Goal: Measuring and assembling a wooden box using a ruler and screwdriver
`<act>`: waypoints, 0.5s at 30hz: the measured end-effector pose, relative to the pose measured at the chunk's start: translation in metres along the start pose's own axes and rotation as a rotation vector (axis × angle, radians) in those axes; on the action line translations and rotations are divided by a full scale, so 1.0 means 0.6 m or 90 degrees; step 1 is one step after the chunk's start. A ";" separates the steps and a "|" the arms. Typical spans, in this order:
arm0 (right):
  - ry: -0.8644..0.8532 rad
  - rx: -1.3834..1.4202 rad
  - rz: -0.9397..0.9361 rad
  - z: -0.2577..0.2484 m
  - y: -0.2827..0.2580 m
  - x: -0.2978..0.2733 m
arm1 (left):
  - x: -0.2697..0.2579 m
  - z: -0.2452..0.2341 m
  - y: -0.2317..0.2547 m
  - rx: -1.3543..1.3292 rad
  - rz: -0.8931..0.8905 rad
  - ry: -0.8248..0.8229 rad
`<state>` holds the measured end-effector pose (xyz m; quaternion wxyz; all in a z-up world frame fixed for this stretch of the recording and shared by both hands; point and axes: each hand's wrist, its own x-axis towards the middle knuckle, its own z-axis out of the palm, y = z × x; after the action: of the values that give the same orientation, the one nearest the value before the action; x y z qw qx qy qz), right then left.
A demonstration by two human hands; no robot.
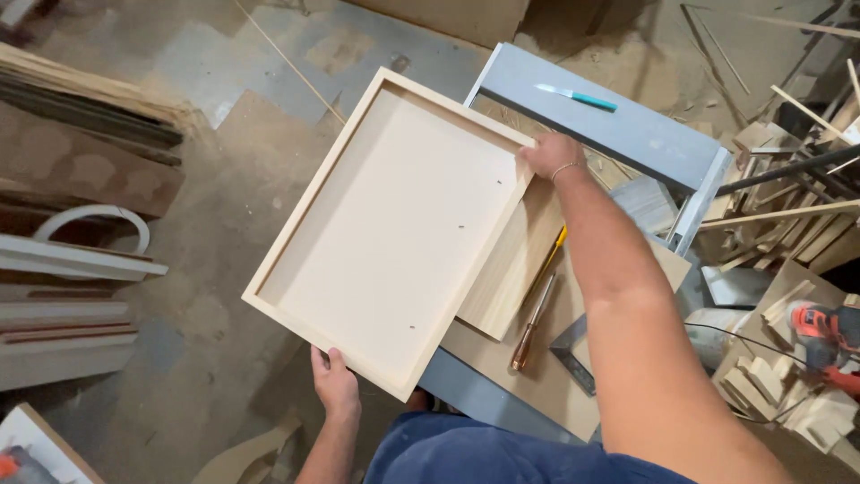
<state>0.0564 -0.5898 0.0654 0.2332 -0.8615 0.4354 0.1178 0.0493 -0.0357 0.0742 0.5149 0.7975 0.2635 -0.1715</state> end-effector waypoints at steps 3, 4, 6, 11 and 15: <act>-0.048 0.007 -0.021 0.025 0.021 0.036 | -0.003 0.014 -0.005 -0.082 0.007 0.009; -0.032 0.024 -0.045 0.035 0.032 0.051 | -0.006 0.020 0.003 -0.129 0.009 0.025; -0.015 0.090 -0.037 0.017 0.010 0.023 | 0.002 0.019 0.014 -0.122 0.021 0.047; 0.049 0.136 -0.003 0.071 0.055 0.026 | -0.041 -0.013 0.097 -0.078 0.127 0.067; 0.096 0.242 0.034 -0.008 0.002 -0.148 | 0.082 -0.055 0.090 0.018 0.246 0.042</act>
<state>0.0031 -0.5312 0.1054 0.3547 -0.7965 0.4890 -0.0249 0.1211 -0.0116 0.1007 0.5177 0.8458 0.1199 -0.0467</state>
